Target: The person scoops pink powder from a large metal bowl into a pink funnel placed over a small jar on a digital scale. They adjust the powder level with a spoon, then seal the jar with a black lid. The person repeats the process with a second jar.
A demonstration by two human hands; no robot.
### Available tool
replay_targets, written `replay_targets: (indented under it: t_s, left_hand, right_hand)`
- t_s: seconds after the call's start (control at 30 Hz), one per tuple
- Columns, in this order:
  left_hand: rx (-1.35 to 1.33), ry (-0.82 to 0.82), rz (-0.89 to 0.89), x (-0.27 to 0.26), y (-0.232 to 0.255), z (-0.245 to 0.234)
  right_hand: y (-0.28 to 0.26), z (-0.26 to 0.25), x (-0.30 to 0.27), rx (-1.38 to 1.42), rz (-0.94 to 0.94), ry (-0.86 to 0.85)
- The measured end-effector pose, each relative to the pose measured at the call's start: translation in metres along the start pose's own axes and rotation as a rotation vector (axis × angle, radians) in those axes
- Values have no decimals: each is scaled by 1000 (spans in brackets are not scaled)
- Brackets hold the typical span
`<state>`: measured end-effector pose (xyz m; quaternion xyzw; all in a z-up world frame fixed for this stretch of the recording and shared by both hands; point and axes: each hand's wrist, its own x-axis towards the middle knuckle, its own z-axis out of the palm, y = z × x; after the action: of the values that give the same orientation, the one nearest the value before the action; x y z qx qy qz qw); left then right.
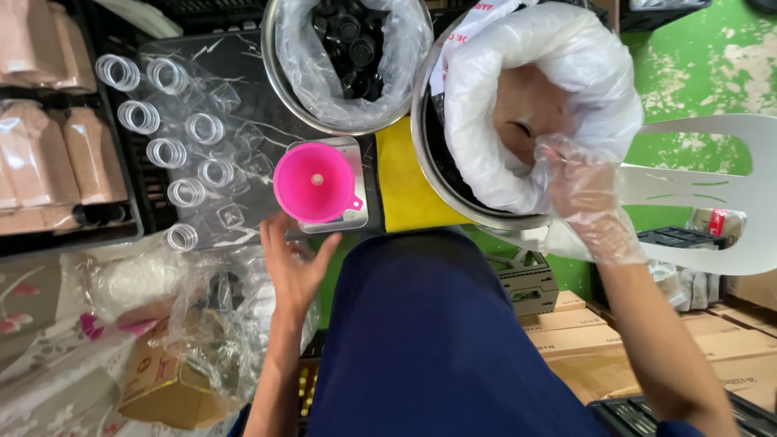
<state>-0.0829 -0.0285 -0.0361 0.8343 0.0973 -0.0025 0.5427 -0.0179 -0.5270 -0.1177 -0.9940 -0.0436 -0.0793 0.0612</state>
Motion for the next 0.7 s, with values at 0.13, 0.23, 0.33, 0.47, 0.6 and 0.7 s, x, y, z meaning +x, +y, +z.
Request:
replay_targets:
  t_s: [0.13,0.23,0.33,0.47,0.6,0.7]
  left_hand:
    - [109,-81,293,-26,75,26]
    - [-47,-185,562,6,176,90]
    - [76,-150,923,79,203,209]
    - [919,-297,695,169,212,301]
    - [1016,-237,545,204,167,308]
    - [893,8,579,195,152,282]
  right_hand:
    - [-49,-72,19,157,98,103]
    - [-66,-82,29,306,156,127]
    - [-54,-67,32,297,142,155]
    - [-27,-55,33,114,71,5]
    - [4,-93,33,235,229,113]
    - [4,-109,77,-80,73,360]
